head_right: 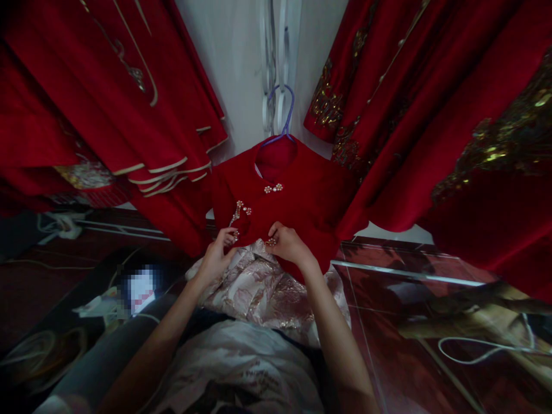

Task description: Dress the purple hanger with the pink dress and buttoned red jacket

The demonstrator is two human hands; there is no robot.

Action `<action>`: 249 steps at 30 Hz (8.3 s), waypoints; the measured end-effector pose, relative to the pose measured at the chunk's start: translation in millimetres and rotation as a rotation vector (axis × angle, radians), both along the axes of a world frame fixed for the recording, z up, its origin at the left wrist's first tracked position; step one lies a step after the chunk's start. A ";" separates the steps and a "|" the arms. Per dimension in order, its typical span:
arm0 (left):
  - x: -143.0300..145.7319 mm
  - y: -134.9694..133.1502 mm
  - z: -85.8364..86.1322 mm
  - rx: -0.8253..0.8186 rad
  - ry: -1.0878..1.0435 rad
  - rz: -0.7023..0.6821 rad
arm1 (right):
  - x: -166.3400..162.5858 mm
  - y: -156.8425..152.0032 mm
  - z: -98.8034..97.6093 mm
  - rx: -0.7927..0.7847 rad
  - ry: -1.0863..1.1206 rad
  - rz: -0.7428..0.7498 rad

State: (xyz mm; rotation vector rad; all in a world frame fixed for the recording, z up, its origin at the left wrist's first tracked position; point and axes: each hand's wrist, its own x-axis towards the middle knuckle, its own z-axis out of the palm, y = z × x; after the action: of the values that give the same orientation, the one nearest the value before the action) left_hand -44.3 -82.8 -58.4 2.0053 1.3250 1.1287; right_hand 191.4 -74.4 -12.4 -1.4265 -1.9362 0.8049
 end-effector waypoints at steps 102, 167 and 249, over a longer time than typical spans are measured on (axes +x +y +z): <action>29.6 4.5 -2.8 -0.143 -0.120 0.056 | -40.8 6.9 -25.7 0.174 0.187 0.042; 14.9 7.0 23.3 0.196 0.365 -0.049 | -19.4 -4.2 -5.7 0.056 0.011 0.126; 89.8 113.8 104.2 0.751 0.402 -0.148 | -19.4 7.0 -25.1 -0.016 0.142 0.138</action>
State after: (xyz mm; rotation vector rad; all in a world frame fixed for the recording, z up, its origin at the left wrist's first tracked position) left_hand 45.4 31.0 45.8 2.9435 0.9618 1.3248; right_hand 172.0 -67.5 -37.5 -1.2206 -1.9382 0.9604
